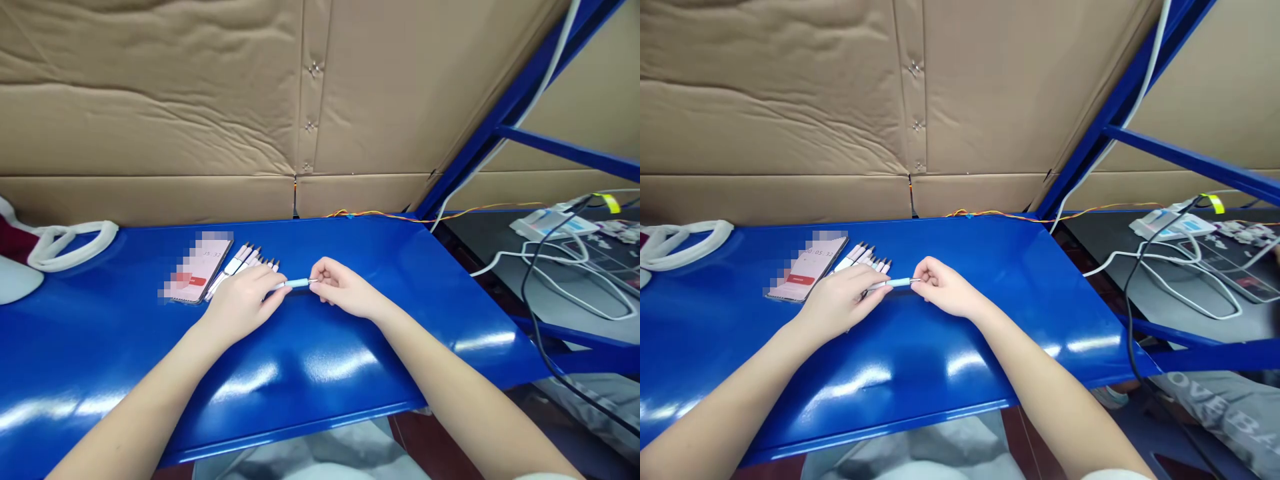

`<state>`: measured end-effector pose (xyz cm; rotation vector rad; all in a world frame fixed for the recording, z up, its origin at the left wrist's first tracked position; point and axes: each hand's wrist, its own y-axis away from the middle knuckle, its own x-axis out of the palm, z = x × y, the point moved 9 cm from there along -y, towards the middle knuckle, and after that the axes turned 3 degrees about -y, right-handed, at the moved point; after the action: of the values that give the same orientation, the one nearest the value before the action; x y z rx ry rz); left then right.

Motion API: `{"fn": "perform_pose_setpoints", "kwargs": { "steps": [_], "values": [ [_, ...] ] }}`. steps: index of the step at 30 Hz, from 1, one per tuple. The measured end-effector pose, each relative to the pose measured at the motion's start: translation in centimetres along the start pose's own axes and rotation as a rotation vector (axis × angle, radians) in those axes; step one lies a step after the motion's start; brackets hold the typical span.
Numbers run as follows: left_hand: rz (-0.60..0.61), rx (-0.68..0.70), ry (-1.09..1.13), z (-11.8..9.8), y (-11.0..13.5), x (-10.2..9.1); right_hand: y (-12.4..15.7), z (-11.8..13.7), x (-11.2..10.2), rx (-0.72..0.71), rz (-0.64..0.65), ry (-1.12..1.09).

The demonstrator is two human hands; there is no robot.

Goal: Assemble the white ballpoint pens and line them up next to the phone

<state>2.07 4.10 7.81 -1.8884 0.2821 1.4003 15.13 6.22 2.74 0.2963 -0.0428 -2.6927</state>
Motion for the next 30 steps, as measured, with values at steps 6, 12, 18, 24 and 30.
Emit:
{"fn": "perform_pose_setpoints", "kwargs": {
  "steps": [6,12,18,24,30],
  "values": [
    [0.008,0.009,-0.004,0.0,0.1,0.3,0.0,-0.8,0.4,0.098,0.029,0.036],
    [0.034,-0.005,0.012,-0.1,0.0,0.3,0.2,-0.1,0.2,0.026,0.002,-0.020],
    [0.076,-0.014,0.066,-0.2,-0.1,0.4,0.3,1.1,-0.6,-0.127,-0.066,0.113],
    [0.124,-0.048,0.062,0.0,-0.1,0.8,0.4,1.9,-0.9,-0.184,-0.143,0.257],
    [0.093,-0.023,0.005,0.2,0.0,0.9,0.2,0.5,-0.1,-0.020,-0.057,0.128]
  ]
}}
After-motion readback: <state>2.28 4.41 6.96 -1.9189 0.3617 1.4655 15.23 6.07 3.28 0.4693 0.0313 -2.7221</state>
